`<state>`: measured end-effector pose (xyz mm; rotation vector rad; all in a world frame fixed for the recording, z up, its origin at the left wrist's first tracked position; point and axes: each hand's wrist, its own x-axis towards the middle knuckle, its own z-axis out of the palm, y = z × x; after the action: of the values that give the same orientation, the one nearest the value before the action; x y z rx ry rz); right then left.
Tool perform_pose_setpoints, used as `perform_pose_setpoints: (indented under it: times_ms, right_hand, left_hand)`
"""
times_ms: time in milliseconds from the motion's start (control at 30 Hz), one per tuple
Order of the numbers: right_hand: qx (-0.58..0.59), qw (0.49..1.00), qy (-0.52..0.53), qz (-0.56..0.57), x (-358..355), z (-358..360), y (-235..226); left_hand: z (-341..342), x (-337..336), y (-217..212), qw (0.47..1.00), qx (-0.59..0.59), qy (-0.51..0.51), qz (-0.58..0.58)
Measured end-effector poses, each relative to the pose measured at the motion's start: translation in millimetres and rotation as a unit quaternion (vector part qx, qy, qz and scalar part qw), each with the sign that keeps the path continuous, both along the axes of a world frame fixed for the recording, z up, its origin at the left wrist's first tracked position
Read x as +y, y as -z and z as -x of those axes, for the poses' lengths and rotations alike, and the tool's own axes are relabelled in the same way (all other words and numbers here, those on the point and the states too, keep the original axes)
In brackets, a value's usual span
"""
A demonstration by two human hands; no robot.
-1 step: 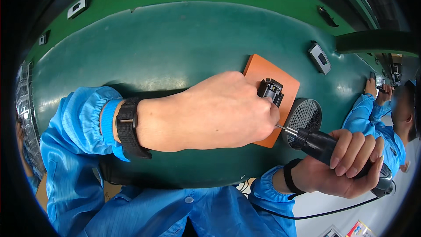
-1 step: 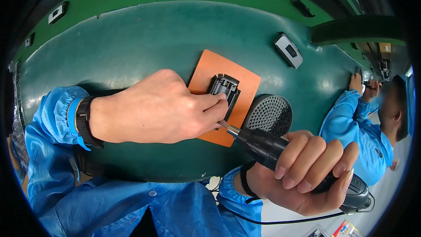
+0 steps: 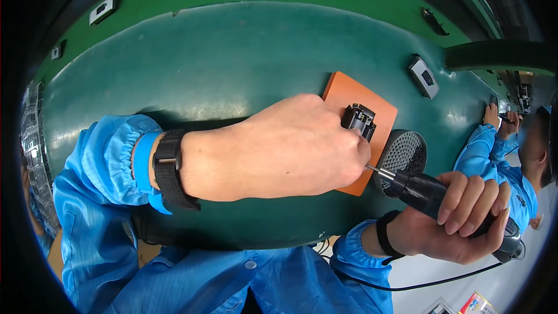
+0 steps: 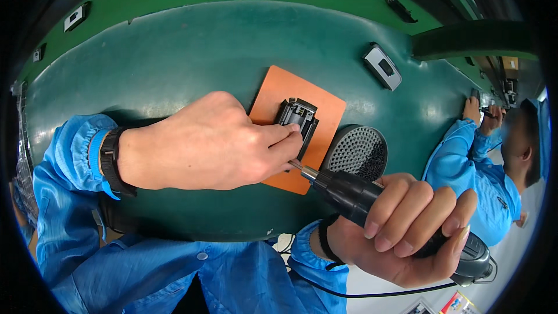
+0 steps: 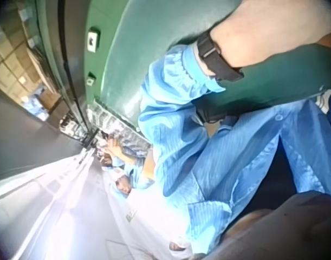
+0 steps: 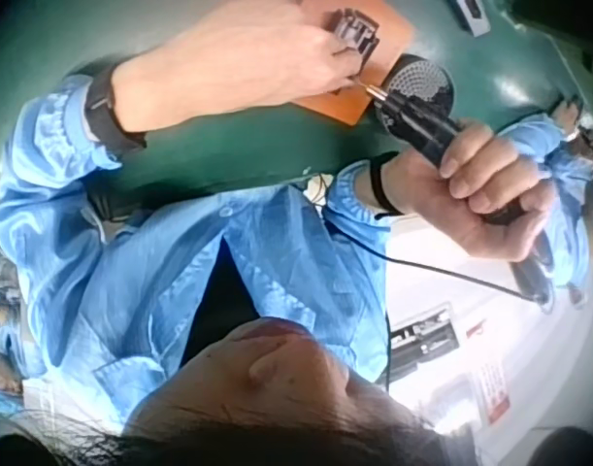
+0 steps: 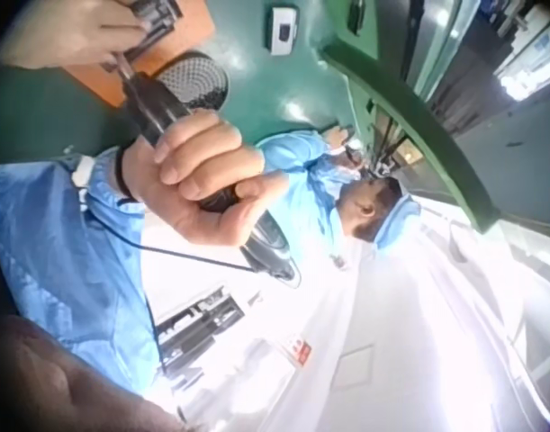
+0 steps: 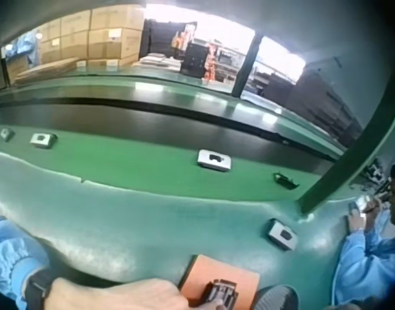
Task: Assembling small plastic components by driving screws into housings using an electric screwdriver.
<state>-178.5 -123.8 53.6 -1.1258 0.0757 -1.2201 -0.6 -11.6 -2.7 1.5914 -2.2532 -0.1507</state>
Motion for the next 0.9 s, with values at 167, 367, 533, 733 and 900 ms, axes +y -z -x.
perform_pose_setpoints:
  times_ms: [167, 367, 533, 733, 900]
  right_hand:
    - [0.029, 0.997, -0.007, 0.065, -8.4, 6.6, -18.2]
    - [0.142, 0.983, 0.075, 0.094, -14.3, -38.7, -5.1]
    - [0.187, 0.979, 0.035, 0.072, -14.7, -46.3, 1.6]
    - [0.203, 0.976, 0.027, 0.079, -17.2, -48.3, 7.5]
    - [0.208, 0.976, 0.007, 0.072, -14.3, -49.5, 7.9]
  left_hand:
    - [0.2, 6.7, -2.8, 0.999, -0.028, -0.002, -0.036]
    - [7.7, 16.8, -2.4, 0.997, -0.073, 0.009, -0.031]
    - [8.5, 16.8, -1.5, 0.998, -0.065, -0.006, -0.008]
    - [8.1, 15.2, 1.4, 0.999, -0.05, -0.006, -0.004]
    - [10.2, 15.7, -0.1, 0.998, -0.068, -0.004, -0.001]
